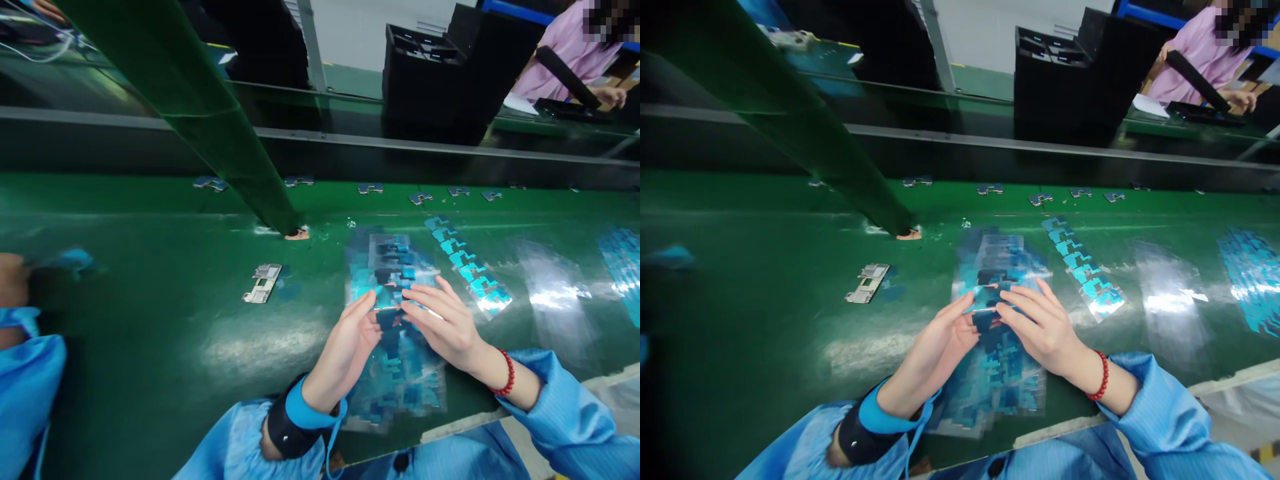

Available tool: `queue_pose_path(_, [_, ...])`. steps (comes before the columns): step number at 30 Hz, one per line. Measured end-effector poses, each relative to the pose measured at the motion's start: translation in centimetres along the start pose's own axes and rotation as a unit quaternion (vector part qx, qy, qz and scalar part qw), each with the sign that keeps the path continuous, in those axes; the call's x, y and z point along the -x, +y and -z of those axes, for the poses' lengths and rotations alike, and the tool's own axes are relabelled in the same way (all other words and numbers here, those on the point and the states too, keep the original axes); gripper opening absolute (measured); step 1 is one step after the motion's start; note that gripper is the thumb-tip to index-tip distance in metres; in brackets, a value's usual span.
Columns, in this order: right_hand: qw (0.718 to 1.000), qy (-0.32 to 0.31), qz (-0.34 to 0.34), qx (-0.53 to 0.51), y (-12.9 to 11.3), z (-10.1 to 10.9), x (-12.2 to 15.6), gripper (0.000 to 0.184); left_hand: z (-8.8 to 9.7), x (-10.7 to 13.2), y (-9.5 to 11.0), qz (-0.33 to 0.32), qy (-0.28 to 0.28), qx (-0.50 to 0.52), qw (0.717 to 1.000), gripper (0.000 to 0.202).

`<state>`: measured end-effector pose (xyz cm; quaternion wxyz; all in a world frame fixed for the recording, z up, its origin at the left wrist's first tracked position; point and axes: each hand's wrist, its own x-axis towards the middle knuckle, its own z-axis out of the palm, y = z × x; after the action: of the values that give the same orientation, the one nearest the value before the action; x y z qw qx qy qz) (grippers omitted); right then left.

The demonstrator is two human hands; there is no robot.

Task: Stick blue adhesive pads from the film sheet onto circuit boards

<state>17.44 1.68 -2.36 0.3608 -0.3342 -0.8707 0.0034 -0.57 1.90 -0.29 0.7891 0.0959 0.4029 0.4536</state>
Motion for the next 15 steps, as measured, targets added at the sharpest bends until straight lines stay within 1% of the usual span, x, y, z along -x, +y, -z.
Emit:
queue_pose_path(3, [1.0,0.005,0.011,-0.022,-0.1,0.1,0.1,0.021,0.0,-0.1,0.2,-0.003,0.009,0.013,1.0,0.033])
queue_pose_path(5, [0.999,-0.002,-0.015,-0.045,-0.1,0.2,0.0,0.017,0.1,-0.3,0.2,-0.008,0.01,0.015,1.0,0.035])
queue_pose_path(7, [0.997,-0.01,-0.05,-0.051,-0.1,0.2,-0.1,0.019,0.1,-0.4,0.2,-0.007,0.01,0.012,1.0,0.033])
queue_pose_path(9, [0.996,-0.006,-0.068,-0.048,0.0,0.1,-0.2,0.024,0.2,-0.4,0.1,-0.009,0.011,0.009,1.0,0.03])
queue_pose_path(15, [0.998,0.023,-0.053,-0.039,0.2,-0.5,0.5,0.03,0.3,-0.3,-0.8,-0.018,-0.003,0.025,1.0,0.016])
